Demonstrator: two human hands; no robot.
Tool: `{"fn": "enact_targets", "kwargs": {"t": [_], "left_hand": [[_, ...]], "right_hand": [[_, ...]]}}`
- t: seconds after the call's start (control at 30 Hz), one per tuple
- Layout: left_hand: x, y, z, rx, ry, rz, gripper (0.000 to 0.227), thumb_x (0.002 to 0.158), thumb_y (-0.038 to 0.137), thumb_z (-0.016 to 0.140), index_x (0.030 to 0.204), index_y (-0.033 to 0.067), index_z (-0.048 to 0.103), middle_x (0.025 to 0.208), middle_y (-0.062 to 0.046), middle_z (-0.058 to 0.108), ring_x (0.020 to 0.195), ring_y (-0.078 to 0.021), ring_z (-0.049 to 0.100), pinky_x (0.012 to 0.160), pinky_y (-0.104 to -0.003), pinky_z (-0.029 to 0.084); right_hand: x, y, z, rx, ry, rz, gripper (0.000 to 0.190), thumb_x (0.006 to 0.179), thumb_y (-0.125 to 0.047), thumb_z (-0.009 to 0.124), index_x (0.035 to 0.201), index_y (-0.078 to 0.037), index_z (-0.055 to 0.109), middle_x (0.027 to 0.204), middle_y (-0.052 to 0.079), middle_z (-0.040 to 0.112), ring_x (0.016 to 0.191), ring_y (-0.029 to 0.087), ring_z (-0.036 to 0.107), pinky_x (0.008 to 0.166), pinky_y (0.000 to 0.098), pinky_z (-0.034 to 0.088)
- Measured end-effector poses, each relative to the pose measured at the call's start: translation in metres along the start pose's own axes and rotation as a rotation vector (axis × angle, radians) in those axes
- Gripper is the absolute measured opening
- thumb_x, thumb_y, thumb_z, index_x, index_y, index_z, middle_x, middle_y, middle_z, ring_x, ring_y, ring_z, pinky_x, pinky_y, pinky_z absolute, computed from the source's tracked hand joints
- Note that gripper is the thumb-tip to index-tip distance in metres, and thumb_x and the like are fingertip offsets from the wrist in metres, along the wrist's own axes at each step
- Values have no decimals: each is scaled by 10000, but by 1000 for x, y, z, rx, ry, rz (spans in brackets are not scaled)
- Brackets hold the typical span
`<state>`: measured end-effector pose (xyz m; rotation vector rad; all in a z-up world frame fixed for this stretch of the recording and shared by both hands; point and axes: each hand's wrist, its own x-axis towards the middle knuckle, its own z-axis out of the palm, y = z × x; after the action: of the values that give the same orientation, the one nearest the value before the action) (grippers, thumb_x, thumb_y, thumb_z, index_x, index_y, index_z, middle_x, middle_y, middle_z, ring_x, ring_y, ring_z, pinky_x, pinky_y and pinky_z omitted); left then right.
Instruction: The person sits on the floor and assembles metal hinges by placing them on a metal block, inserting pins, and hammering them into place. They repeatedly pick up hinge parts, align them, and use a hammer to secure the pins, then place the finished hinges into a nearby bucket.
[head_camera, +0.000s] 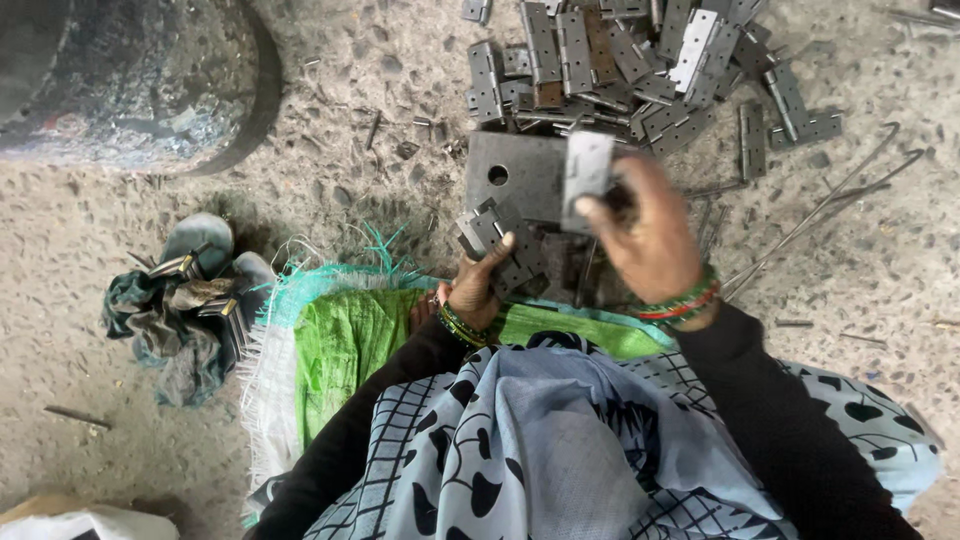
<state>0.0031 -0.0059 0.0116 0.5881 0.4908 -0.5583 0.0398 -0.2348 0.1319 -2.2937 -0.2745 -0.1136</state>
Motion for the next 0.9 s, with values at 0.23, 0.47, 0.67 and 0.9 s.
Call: {"fn": "enact_targets", "kwargs": {"t": [0.23,0.47,0.67,0.9], "left_hand": [[5,-1,-3,8,19,-43,568,881,232,825,1316,8,536,1191,-141,664,1091,-298,683,935,-485,608],[-1,-3,-2,74,107,-30,604,870,250,815,1354,33,525,1234,-114,655,1145,-279,659,960,-445,595],[0,2,4,62,36,-56,656,863,275,816,1387,50,492,1251,-123,632,1144,-297,645,950,-500,591],[1,3,4,102,70,-52,813,795,397,830,1434,91,433,1307,-101,608,1203,-278,626,955,-477,606]], "right_hand": [[13,21,-5,-240,570,-443,342,1024,-115,674,1354,-205,692,1367,117,695,984,185,622,853,369,538],[-32,63,52,-701,-197,0,621,828,-353,784,1407,-218,602,1528,170,461,1344,378,415,1017,587,355],[-12,100,54,-578,-61,127,626,950,-322,786,1513,-146,577,1439,169,564,1374,391,477,1146,558,360],[-3,88,52,-215,-71,289,334,959,-355,800,1150,-87,742,1029,147,715,861,334,702,762,450,544]]}}
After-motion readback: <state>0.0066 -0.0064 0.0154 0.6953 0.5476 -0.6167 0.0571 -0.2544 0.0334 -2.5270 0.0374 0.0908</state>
